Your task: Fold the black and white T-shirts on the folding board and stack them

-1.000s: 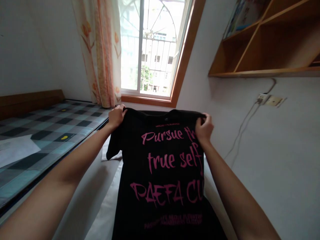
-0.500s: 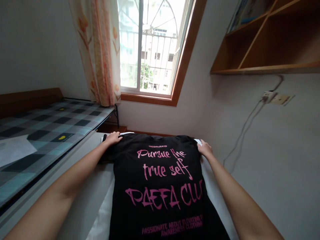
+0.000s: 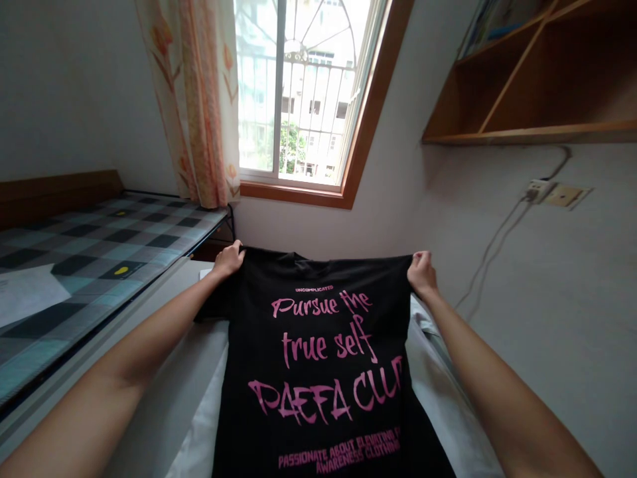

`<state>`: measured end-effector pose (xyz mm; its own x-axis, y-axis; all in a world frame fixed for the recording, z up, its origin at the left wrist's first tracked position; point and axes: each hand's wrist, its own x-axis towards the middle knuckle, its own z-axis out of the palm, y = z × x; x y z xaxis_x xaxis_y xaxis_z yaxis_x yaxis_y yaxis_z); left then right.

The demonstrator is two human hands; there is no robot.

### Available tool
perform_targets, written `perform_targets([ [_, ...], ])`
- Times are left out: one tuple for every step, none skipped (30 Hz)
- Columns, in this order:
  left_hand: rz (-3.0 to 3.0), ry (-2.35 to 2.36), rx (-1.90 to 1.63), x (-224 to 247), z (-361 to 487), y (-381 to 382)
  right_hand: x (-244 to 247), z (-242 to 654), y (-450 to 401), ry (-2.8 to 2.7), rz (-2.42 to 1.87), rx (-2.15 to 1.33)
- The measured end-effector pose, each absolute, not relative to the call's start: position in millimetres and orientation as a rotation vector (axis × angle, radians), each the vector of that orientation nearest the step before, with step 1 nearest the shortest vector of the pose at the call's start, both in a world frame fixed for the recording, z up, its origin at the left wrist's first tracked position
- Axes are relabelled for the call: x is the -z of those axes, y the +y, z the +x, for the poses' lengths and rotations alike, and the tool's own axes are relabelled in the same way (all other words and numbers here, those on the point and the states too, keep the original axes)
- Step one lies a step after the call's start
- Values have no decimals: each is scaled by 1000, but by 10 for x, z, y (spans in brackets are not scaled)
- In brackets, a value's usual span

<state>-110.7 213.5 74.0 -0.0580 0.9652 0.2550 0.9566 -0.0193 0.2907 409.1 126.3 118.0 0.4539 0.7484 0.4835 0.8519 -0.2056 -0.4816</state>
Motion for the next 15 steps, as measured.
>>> perform_targets([
  [2160,2165,-696,-823,-1117,2159,-1354,4091,1199,-1300,-2007,296],
  [2192,2142,-774,-908,-1129,2187,-1528,4093,1126,-1306,-1984,405],
  [2224,2123,-849,-990,-1139,2217,-1692,4099,1048,-1299,-1928,536],
  [2252,2107,-919,-1065,-1144,2248,-1835,4115,972,-1284,-1863,661],
  [2274,2097,-979,-1129,-1141,2277,-1949,4144,904,-1288,-1815,744],
  [2288,2091,-1023,-1177,-1128,2304,-2027,4188,848,-1270,-1776,812],
  [2295,2090,-1051,-1205,-1104,2327,-2064,4250,806,-1272,-1750,855],
  [2299,2092,-1065,-1213,-1070,2345,-2059,4327,782,-1272,-1739,876],
  [2301,2098,-1066,-1199,-1026,2359,-2011,4416,772,-1260,-1746,879],
  [2304,2104,-1056,-1163,-976,2368,-1923,4513,776,-1284,-1782,854],
  [2309,2107,-1034,-1109,-925,2375,-1799,4612,788,-1309,-1852,814],
  [2314,2108,-1001,-1041,-877,2379,-1646,4706,805,-1319,-1973,758],
  [2321,2105,-964,-963,-839,2382,-1473,4792,822,-1303,-2149,667],
  [2324,2103,-916,-881,-815,2386,-1288,4867,835,-1392,-2342,524],
  [2314,2106,-850,-802,-809,2390,-1103,4929,843,-1495,-2530,379],
])
